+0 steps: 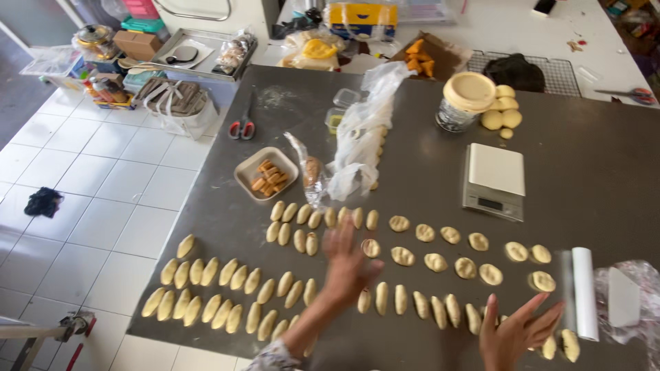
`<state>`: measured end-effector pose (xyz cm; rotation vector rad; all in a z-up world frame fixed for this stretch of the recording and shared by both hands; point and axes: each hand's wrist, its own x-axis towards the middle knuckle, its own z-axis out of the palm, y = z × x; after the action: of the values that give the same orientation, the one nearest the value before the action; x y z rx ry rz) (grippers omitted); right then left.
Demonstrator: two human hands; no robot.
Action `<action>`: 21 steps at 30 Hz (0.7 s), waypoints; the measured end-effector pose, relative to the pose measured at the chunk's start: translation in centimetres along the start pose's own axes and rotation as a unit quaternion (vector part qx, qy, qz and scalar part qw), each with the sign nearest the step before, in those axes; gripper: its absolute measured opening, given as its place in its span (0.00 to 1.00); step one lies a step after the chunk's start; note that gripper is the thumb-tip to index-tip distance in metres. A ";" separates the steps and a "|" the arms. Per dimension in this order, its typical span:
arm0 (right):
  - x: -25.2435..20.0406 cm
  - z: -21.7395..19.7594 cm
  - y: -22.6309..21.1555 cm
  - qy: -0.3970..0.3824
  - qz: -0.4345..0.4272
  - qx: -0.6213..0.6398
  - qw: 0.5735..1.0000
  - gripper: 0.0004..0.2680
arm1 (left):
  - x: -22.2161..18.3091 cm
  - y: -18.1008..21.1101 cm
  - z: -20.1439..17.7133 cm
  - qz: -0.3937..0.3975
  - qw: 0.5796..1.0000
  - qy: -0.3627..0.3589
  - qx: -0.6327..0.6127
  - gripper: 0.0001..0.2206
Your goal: The person shapes small pieces of dough by hand, places them on a metal work surface, and then uses a knife to cut small rectangular pieces of a brown filling and tuck them into the dough pieces before rolling them closed.
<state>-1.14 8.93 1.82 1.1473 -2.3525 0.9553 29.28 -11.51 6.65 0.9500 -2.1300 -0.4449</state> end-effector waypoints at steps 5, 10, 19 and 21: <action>-6.3 0.8 -13.7 -0.146 -0.015 0.045 0.988 0.32 | -8.1 -18.7 -15.3 -0.162 0.943 0.223 0.188 0.29; -15.5 2.1 -29.9 -0.165 -0.135 0.105 0.971 0.27 | -23.4 -32.5 -25.4 -0.320 0.857 0.295 0.276 0.18; -28.0 1.9 -45.7 -0.198 -0.040 0.276 0.940 0.16 | -22.1 -38.5 -34.5 -0.233 0.930 0.189 0.210 0.12; -30.4 2.3 -47.6 -0.241 -0.005 0.301 0.923 0.14 | -21.4 -39.3 -35.8 -0.215 0.936 0.181 0.210 0.12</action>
<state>55.11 3.01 2.79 1.7956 -2.4710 1.6219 84.84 -22.09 -2.61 1.6204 -1.7009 -0.0041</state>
